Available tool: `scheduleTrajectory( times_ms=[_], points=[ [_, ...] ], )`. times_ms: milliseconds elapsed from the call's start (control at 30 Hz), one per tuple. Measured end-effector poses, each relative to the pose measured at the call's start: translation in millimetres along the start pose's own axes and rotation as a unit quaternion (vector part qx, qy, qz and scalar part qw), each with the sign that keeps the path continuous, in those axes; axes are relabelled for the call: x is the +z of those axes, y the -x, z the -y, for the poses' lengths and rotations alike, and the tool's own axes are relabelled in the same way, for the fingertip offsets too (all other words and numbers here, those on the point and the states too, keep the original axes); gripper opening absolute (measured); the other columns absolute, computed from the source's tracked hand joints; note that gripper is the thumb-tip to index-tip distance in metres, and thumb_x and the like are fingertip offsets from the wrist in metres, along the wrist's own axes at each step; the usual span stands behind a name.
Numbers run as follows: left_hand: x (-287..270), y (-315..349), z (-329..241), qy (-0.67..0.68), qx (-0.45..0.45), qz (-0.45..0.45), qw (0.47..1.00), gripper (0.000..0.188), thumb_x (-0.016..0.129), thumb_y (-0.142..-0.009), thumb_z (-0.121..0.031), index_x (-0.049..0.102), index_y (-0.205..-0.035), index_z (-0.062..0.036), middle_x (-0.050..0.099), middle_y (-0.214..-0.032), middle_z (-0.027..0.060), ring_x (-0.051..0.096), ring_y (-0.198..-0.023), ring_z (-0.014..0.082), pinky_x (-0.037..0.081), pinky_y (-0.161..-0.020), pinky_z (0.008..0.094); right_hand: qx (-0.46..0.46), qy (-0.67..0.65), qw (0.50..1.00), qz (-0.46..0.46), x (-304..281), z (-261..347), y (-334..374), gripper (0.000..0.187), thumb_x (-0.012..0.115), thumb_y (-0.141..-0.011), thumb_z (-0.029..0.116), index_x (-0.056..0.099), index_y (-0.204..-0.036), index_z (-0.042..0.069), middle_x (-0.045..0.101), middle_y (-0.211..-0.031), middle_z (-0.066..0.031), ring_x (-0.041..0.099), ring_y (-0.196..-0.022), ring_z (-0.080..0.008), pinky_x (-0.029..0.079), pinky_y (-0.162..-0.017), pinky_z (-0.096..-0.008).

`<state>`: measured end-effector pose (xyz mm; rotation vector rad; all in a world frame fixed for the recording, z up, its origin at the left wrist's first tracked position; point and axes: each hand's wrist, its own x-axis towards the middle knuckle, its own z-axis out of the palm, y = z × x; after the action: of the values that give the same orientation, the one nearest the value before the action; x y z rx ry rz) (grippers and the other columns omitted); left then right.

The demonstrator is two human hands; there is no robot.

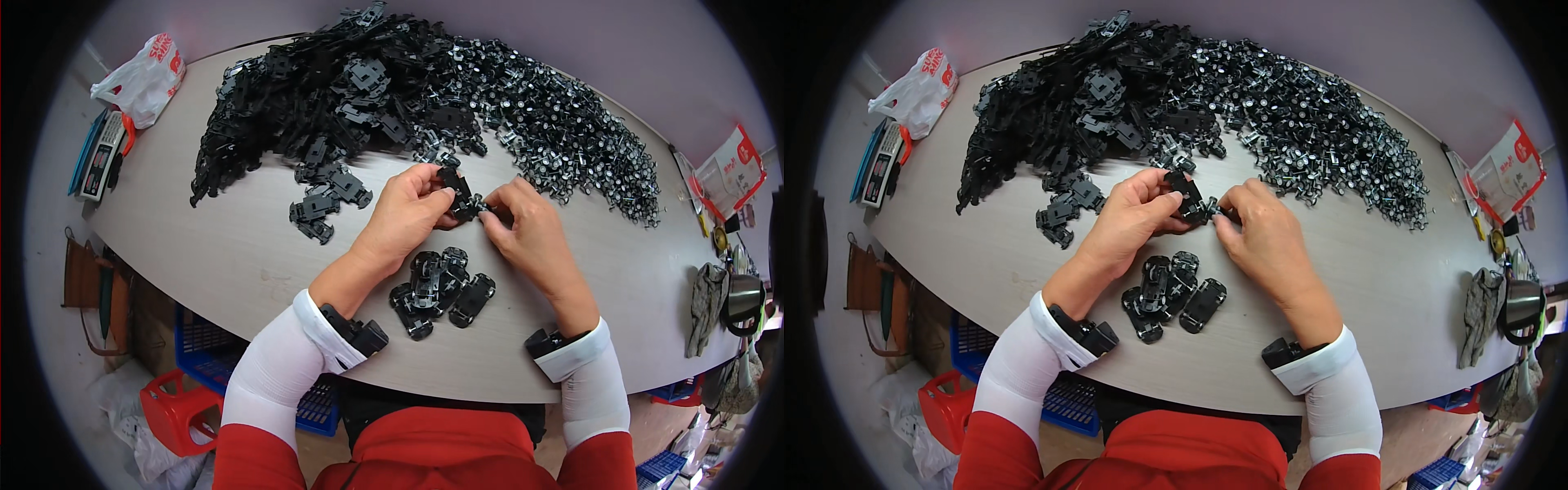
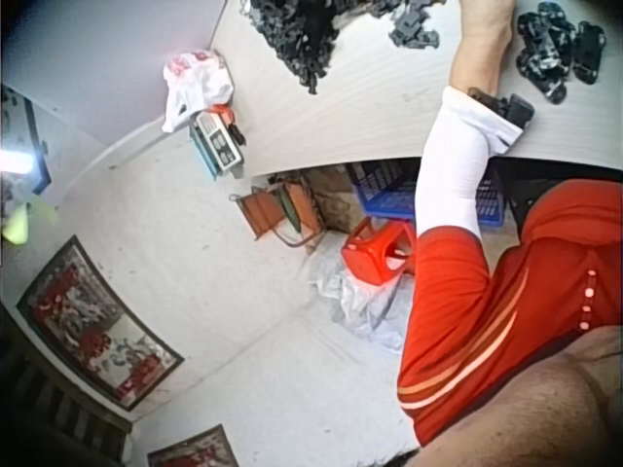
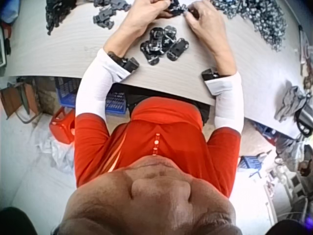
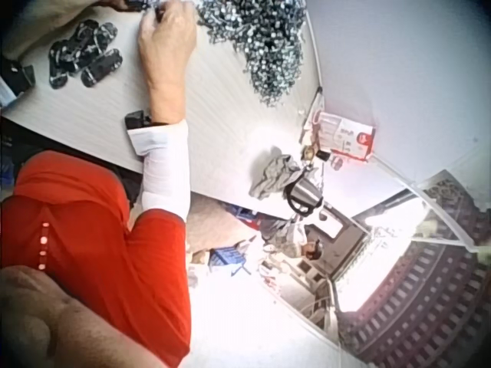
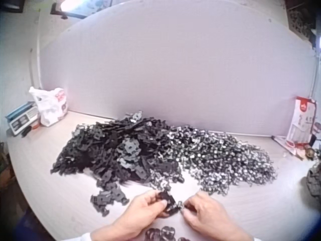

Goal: Assembling small black plastic components by inserting metal pins.

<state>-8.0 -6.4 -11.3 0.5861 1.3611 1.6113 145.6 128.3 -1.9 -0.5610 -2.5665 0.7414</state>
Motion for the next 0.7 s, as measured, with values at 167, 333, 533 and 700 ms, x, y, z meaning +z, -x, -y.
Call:
scheduleTrajectory(
  times_ms=[167, 333, 533, 700],
  points=[
    [5.4, 2.1, -0.9, -0.048, 0.025, -0.014, 0.998, 0.026, 0.058, -0.100, -0.004, 0.061, -0.125, 0.0017, 0.069, -0.108, 0.0054, 0.067, -0.094, 0.0105, 0.059, -0.081, 0.0253, 0.026, -0.089, 0.993, -0.071, -9.0, 4.7, -5.2, 0.013, 0.074, -0.084, 0.009, 0.065, -0.084, 0.000, 0.065, -0.080, -0.0092, 0.061, -0.062, -0.0195, 0.049, -0.056, -0.0323],
    [11.6, 7.3, 9.0, -0.156, 0.091, 0.011, 0.983, 0.026, 0.059, -0.100, -0.003, 0.063, -0.125, 0.0028, 0.070, -0.105, 0.0025, 0.065, -0.090, 0.0065, 0.056, -0.080, 0.0236, 0.021, -0.122, 0.990, -0.065, -2.3, 26.3, -4.9, 0.014, 0.074, -0.082, 0.009, 0.063, -0.081, 0.000, 0.065, -0.077, -0.0095, 0.059, -0.060, -0.0197, 0.048, -0.055, -0.0331],
    [20.6, 16.5, -0.2, -0.209, 0.126, 0.014, 0.970, 0.027, 0.061, -0.098, -0.003, 0.065, -0.124, 0.0048, 0.071, -0.102, 0.0012, 0.061, -0.087, 0.0039, 0.051, -0.075, 0.0216, 0.031, -0.095, 0.993, -0.063, 1.4, 25.4, -2.4, 0.016, 0.074, -0.079, 0.008, 0.060, -0.078, 0.000, 0.064, -0.074, -0.0117, 0.061, -0.061, -0.0226, 0.048, -0.056, -0.0358],
    [22.2, 18.6, 2.4, -0.167, 0.129, 0.024, 0.977, 0.029, 0.061, -0.097, -0.002, 0.064, -0.126, 0.0046, 0.070, -0.105, 0.0034, 0.063, -0.089, 0.0056, 0.054, -0.080, 0.0230, 0.017, -0.072, 0.995, -0.072, -0.8, 28.3, -1.3, 0.017, 0.074, -0.080, 0.007, 0.059, -0.079, 0.000, 0.063, -0.074, -0.0120, 0.062, -0.063, -0.0238, 0.049, -0.057, -0.0368]
  ],
)
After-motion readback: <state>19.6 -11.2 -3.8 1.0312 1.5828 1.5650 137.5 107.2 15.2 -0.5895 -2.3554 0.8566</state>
